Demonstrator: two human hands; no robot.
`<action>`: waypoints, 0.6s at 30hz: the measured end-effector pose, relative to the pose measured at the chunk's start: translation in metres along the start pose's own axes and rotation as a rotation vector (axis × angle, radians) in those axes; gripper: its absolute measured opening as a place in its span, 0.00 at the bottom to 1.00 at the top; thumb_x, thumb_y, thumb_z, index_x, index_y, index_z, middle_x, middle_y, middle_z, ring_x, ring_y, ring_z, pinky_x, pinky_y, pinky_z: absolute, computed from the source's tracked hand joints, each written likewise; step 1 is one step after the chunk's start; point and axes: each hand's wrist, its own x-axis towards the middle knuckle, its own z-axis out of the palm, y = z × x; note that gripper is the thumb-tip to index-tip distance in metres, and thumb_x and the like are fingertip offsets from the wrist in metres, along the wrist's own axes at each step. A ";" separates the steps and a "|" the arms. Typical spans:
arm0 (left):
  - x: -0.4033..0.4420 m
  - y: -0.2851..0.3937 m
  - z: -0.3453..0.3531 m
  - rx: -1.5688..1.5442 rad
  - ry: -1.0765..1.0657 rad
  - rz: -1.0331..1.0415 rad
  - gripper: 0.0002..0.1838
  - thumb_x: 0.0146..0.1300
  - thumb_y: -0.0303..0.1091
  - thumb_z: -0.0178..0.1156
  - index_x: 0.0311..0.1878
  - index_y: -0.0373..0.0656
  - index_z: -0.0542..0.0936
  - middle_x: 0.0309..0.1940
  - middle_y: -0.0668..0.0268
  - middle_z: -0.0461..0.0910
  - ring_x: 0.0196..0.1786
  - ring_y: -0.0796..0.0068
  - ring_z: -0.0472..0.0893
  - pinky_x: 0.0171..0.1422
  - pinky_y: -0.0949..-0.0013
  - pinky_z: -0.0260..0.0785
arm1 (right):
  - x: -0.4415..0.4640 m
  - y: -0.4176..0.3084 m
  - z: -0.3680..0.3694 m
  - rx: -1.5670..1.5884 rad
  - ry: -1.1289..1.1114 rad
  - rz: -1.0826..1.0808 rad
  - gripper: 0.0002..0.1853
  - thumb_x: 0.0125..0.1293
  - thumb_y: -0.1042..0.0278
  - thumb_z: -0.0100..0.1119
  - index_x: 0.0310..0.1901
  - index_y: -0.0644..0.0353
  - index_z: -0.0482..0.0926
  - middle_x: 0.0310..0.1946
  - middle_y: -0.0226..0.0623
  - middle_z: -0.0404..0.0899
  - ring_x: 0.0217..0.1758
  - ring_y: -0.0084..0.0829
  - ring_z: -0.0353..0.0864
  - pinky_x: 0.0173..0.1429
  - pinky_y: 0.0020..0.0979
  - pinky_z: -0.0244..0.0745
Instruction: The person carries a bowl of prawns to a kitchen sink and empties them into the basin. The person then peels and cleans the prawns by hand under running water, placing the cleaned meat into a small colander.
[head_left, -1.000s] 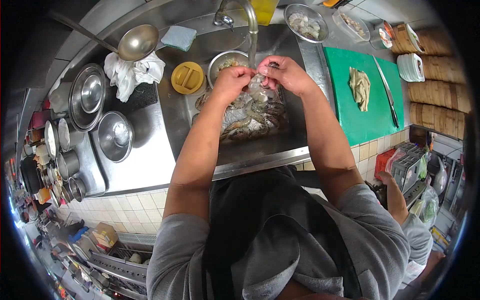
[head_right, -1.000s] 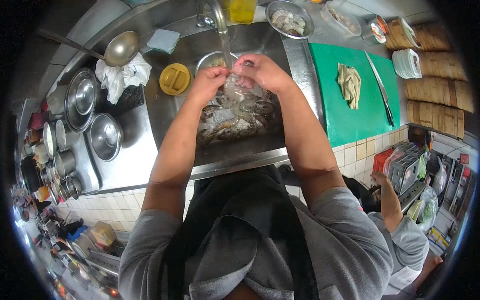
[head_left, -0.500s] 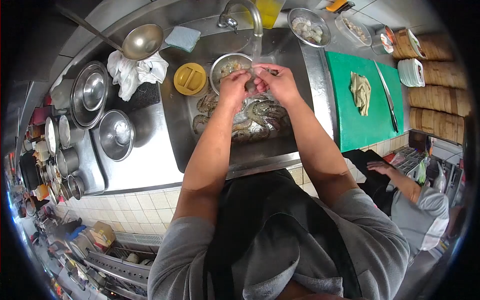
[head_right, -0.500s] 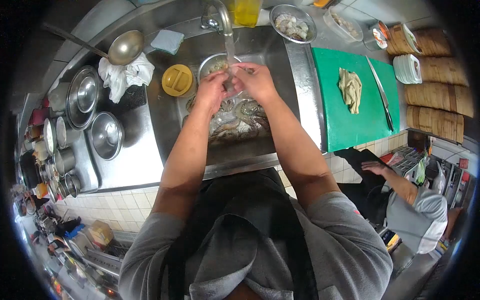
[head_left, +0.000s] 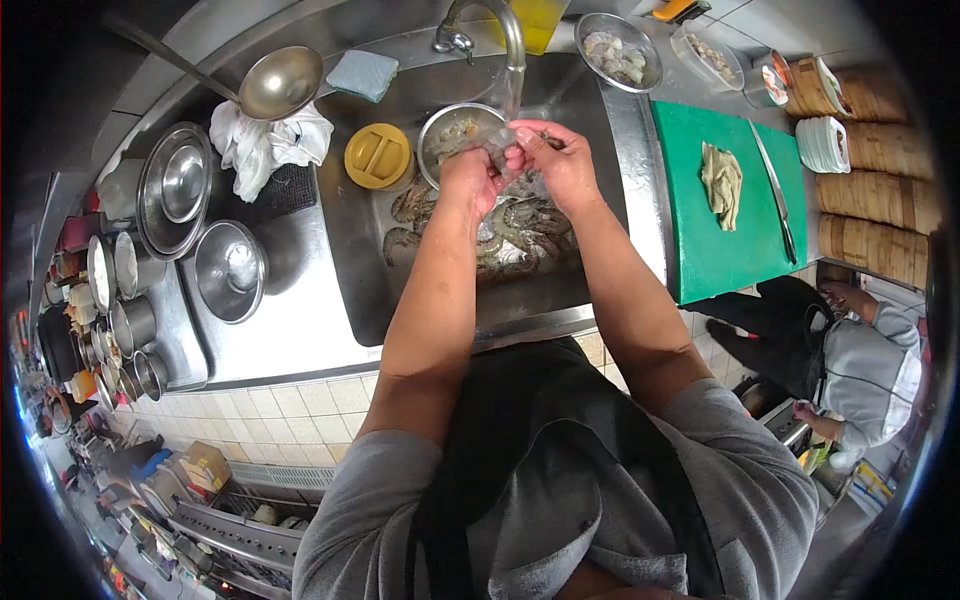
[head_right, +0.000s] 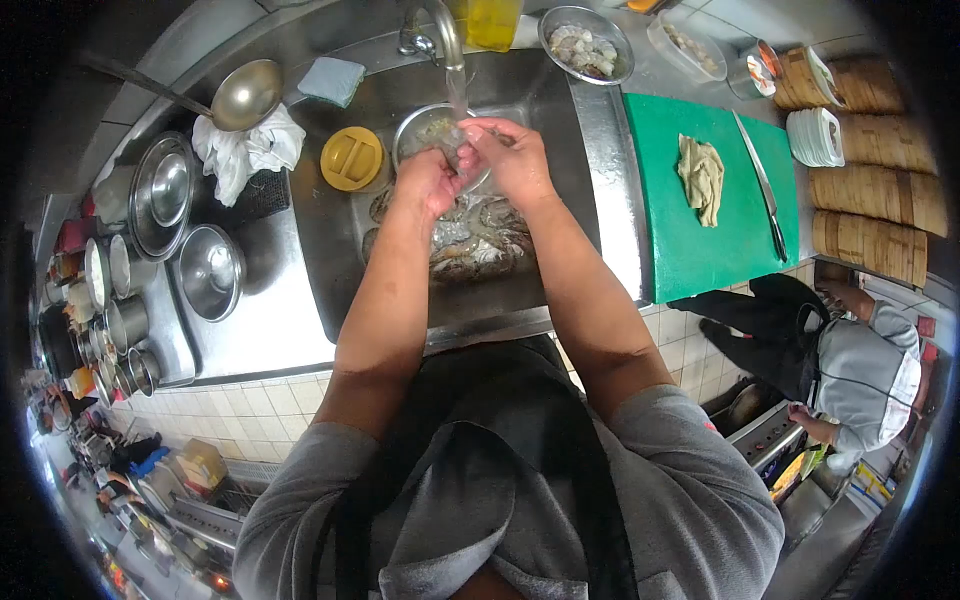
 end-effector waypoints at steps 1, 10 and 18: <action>-0.005 0.003 0.002 0.001 -0.002 -0.002 0.10 0.64 0.24 0.46 0.44 0.37 0.75 0.29 0.62 0.78 0.30 0.72 0.78 0.38 0.67 0.77 | 0.002 0.000 -0.003 0.000 0.003 0.000 0.10 0.66 0.72 0.60 0.47 0.64 0.82 0.31 0.35 0.82 0.30 0.22 0.80 0.36 0.24 0.78; 0.004 0.002 -0.004 0.084 -0.147 0.060 0.08 0.54 0.22 0.56 0.38 0.32 0.79 0.29 0.59 0.81 0.28 0.70 0.82 0.30 0.73 0.77 | 0.005 0.009 -0.014 -0.128 0.009 -0.049 0.11 0.64 0.67 0.63 0.45 0.61 0.84 0.33 0.29 0.82 0.34 0.20 0.78 0.42 0.24 0.75; 0.027 -0.011 -0.012 0.005 0.072 0.080 0.16 0.61 0.17 0.45 0.50 0.35 0.76 0.33 0.57 0.81 0.30 0.64 0.83 0.30 0.62 0.79 | 0.012 0.021 -0.014 0.353 -0.042 0.036 0.15 0.67 0.70 0.59 0.51 0.70 0.76 0.30 0.41 0.80 0.30 0.31 0.80 0.40 0.31 0.78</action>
